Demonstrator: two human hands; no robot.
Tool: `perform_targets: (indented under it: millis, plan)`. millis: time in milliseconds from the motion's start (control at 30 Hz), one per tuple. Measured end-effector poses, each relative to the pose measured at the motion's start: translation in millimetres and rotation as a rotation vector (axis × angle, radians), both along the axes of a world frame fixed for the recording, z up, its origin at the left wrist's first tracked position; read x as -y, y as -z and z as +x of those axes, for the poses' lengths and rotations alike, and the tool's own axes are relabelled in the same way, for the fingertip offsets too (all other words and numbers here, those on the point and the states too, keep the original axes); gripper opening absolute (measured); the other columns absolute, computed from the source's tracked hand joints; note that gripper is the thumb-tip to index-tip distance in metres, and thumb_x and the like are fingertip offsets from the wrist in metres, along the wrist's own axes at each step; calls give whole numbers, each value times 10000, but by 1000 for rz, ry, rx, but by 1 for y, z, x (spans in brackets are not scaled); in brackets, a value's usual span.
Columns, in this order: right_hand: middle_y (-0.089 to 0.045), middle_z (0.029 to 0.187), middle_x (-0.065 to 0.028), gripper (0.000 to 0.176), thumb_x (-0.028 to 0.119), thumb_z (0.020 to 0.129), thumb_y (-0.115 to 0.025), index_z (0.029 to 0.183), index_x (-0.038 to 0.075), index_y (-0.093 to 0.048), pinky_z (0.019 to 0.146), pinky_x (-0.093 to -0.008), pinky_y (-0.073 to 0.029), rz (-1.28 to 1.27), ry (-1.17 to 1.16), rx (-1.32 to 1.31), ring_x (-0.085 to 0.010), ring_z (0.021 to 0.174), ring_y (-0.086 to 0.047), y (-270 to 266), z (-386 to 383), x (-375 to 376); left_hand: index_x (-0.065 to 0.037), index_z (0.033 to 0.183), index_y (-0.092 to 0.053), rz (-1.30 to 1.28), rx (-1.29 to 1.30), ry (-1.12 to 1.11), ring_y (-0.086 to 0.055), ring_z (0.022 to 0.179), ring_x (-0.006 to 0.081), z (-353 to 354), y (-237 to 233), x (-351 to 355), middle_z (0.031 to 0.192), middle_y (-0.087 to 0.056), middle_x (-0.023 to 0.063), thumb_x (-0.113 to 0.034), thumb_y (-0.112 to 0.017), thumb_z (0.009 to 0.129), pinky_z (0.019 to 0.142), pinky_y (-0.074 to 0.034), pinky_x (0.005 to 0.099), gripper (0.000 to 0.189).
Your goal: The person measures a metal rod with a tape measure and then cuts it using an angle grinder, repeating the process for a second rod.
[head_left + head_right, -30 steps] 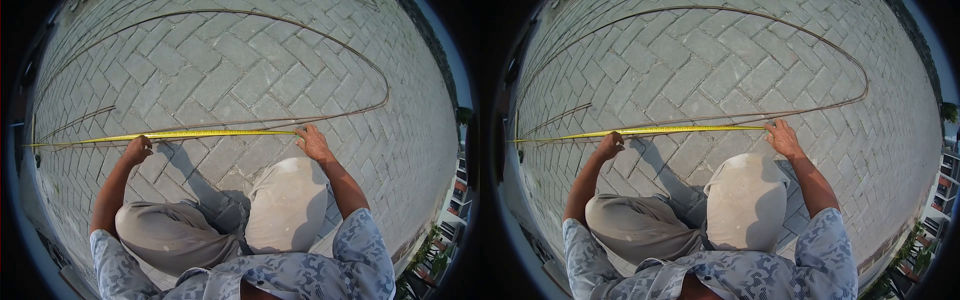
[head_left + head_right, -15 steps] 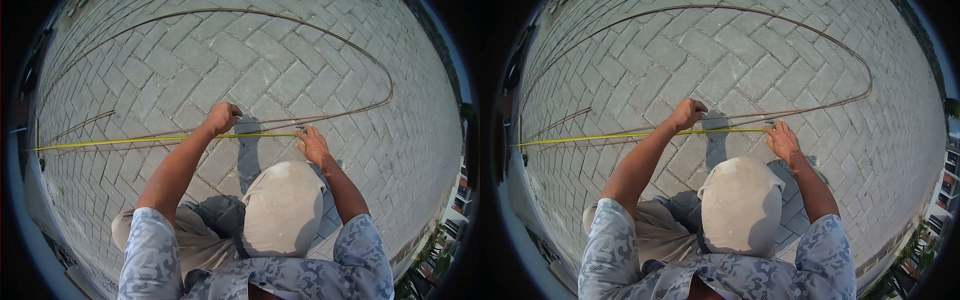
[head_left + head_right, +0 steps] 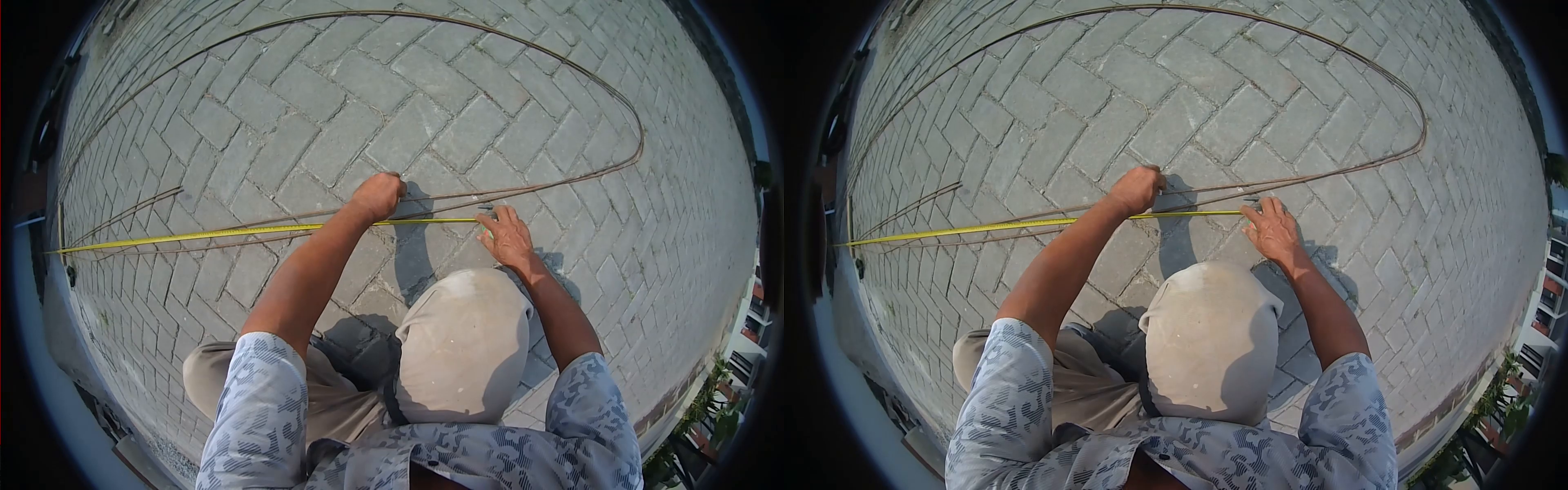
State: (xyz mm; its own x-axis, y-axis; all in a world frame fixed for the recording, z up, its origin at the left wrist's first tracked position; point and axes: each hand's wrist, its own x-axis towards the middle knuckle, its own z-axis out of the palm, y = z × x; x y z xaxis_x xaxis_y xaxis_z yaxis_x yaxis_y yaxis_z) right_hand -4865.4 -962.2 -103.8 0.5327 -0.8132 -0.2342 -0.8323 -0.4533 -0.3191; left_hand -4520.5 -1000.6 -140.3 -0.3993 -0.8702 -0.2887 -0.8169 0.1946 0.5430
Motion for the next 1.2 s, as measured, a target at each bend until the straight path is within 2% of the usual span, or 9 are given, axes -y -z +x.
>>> perform_targets:
  millis: [133,233,333,533,633,933,1167,1200]
  plan:
    - [-541,1124,-95,431,289,865,-740,1280,201,-659,919,-453,-502,10,9,0,-298,1166,-523,-1,2,1,-5,861,-720,-95,93,-31,-678,969,397,5,-1,4,1010,-672,207,-31,-562,811,849,-547,468,167]
    - [-542,1124,-94,427,286,864,-742,1274,198,-664,926,-456,-499,11,19,-8,-297,1173,-520,-2,3,1,-7,887,-722,-84,-15,-100,-678,969,400,10,0,3,1015,-677,208,-30,-560,810,851,-546,465,181]
    - [-544,1125,-93,422,286,863,-744,1269,200,-668,932,-459,-499,9,26,14,-297,1181,-517,1,3,0,-7,894,-718,-27,-141,-76,-674,961,406,9,-1,-7,1013,-675,209,-39,-553,818,848,-544,466,185]
    - [-552,1151,-92,412,288,872,-736,1269,202,-667,945,-461,-500,42,29,-15,-300,1196,-513,3,3,2,1,921,-718,-100,10,-34,-669,971,409,4,-6,-5,1035,-685,210,-29,-537,818,858,-543,462,211]
    - [-557,1155,-94,406,291,877,-729,1269,203,-666,953,-462,-500,58,28,-50,-299,1201,-515,4,4,2,0,932,-718,-129,6,-160,-666,984,409,6,-8,-3,1045,-685,214,-10,-543,800,863,-542,462,219]
    - [-562,1144,-101,415,304,863,-732,1260,195,-677,976,-465,-498,196,59,-126,-291,1218,-517,-6,5,-24,3,963,-715,12,-131,-171,-671,966,428,7,-11,-37,1043,-697,218,-10,-602,761,863,-544,466,232]
    - [-567,1136,-99,411,296,863,-731,1257,186,-688,973,-455,-501,222,81,-139,-287,1198,-530,-16,4,-36,-9,920,-694,-115,-134,-159,-658,938,418,-12,9,-59,978,-651,198,-67,-574,841,826,-539,475,154]
    - [-568,1136,-99,412,295,863,-731,1257,185,-688,972,-454,-501,223,84,-137,-287,1197,-532,-16,5,-35,-20,936,-699,-107,-108,-148,-651,980,397,-14,10,-60,1002,-646,184,-80,-566,857,847,-540,469,165]
